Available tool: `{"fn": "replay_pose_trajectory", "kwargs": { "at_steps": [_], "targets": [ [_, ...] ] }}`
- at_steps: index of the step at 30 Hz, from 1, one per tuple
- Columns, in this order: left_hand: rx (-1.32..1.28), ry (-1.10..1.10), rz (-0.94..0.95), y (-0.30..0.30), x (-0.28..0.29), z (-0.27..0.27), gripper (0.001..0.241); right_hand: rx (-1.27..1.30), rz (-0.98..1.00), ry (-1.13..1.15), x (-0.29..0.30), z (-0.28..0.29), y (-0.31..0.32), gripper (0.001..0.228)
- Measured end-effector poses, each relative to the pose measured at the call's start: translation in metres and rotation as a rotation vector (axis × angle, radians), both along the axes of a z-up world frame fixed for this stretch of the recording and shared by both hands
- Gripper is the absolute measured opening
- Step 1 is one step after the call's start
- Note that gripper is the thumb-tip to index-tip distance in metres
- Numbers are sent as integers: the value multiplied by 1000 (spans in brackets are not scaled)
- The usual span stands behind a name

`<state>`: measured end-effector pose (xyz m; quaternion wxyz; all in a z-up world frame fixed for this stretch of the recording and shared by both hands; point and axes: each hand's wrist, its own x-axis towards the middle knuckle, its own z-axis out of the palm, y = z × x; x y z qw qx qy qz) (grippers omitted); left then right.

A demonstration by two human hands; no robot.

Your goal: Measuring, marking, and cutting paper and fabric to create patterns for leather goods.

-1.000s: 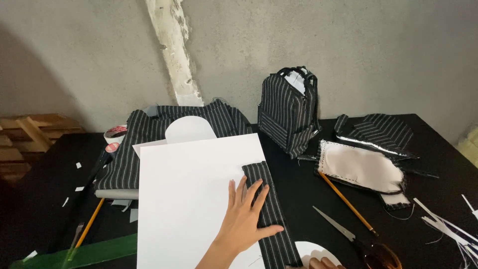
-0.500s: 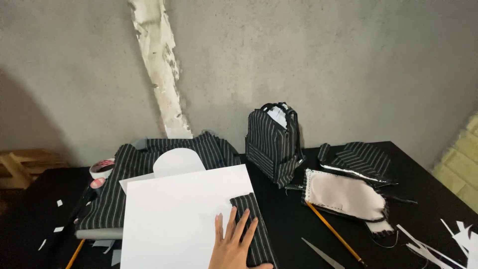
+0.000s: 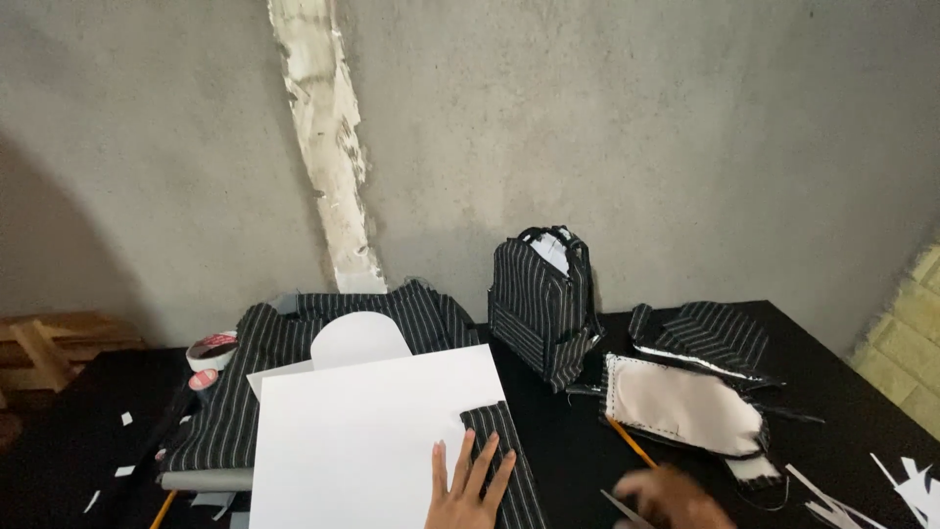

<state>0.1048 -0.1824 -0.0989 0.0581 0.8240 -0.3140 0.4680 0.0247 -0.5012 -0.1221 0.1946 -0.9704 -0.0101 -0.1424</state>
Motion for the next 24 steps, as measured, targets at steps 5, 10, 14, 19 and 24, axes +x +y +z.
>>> {"fn": "replay_pose_trajectory", "kwargs": {
  "at_steps": [5,10,14,19,24],
  "targets": [
    [-94,-4,-45,-4,0,4,65,-221,-402,358,49,63,6,60],
    [-90,-4,-59,-4,3,-3,69,-375,-501,436,64,45,14,37],
    [-114,-12,-59,-4,0,-1,76,-349,-523,347,66,45,24,26],
    [-106,48,-92,-3,-3,5,78,-209,-487,266,63,59,26,25],
    [-73,40,-72,-1,0,0,80,75,-140,-234,43,115,49,10]
  ]
}}
